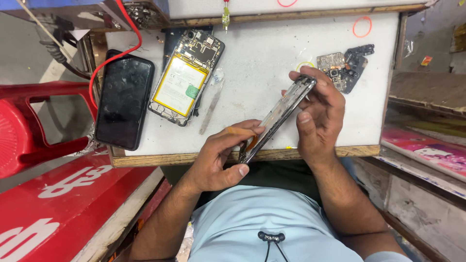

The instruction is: The person disassembles a smartphone by prying open the back cover and removing the battery. They then use a metal spudger to separate the screen assembly from the frame and remove the display. The phone is left in a disassembled state with components laid out on the workbench.

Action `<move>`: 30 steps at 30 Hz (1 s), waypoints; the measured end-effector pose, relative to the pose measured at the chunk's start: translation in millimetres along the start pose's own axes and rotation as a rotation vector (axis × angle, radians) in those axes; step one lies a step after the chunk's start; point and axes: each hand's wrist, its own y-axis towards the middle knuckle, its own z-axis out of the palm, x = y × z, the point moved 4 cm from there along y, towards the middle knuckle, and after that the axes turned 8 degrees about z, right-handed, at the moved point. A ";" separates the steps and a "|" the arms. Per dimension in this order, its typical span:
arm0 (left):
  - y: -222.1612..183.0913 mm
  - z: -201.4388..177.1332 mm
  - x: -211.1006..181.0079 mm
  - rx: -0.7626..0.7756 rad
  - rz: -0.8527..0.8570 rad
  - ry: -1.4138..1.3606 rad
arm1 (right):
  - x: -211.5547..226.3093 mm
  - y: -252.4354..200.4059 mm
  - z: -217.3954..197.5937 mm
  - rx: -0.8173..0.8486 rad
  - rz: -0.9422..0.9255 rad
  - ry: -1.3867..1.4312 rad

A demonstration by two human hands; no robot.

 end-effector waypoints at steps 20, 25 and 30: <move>16.2 22.7 -31.8 0.019 -0.083 0.470 | -5.7 1.7 -6.2 0.003 0.071 0.274; 33.6 31.5 -52.1 0.071 0.000 0.911 | 1.9 5.2 -1.5 0.026 0.302 0.642; 37.2 21.6 -51.5 0.046 0.079 1.219 | -8.2 9.8 -8.1 0.012 0.504 0.714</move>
